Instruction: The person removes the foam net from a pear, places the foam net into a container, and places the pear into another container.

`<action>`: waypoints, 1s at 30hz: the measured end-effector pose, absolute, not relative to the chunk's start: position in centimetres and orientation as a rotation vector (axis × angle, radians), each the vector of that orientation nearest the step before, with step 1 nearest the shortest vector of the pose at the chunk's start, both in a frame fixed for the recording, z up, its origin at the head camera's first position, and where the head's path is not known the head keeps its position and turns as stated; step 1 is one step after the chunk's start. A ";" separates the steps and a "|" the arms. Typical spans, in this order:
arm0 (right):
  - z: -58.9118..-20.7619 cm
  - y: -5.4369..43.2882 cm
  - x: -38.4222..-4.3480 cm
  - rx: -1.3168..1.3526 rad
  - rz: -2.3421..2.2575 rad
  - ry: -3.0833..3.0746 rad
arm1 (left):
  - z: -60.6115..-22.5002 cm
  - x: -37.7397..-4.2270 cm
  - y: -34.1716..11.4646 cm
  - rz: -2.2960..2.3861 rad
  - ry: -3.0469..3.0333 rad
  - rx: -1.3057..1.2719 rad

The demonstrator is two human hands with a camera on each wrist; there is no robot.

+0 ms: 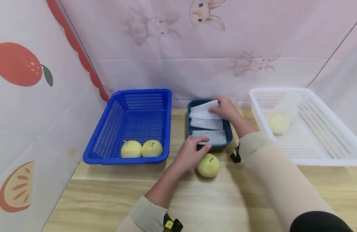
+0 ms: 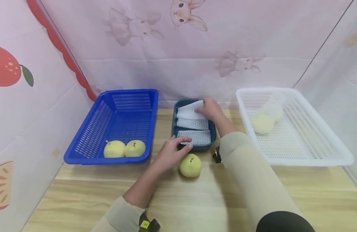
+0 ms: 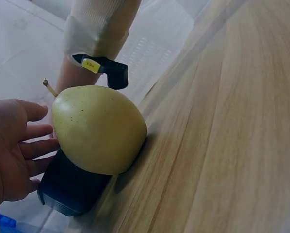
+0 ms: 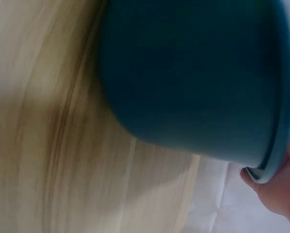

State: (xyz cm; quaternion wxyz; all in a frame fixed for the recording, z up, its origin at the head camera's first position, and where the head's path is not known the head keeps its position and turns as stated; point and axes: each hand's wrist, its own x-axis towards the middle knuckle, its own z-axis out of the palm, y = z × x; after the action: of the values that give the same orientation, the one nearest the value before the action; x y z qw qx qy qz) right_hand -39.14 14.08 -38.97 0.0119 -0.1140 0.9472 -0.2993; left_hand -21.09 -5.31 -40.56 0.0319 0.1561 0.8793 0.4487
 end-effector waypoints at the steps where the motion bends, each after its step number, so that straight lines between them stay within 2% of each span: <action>1: -39.0 14.1 -39.2 -0.357 -0.914 2.971 | -40.6 -21.0 -5.2 1.377 2.708 0.479; 13: -38.7 13.2 -38.0 -0.436 -0.508 3.215 | -40.6 -21.1 -5.1 1.337 2.739 0.520; 20: -38.7 12.7 -37.7 -0.581 -0.307 3.040 | -40.3 -21.0 -5.2 1.328 2.740 0.522; 30: -39.9 12.1 -37.3 -0.498 -0.194 2.787 | -39.9 -20.5 -5.2 1.332 2.720 0.498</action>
State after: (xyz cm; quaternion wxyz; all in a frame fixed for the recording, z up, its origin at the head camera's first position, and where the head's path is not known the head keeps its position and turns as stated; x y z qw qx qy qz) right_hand -37.31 12.09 -39.89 0.1512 -0.1735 0.9708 -0.0675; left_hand -20.51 -5.18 -39.87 0.0359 0.1621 0.8857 0.4337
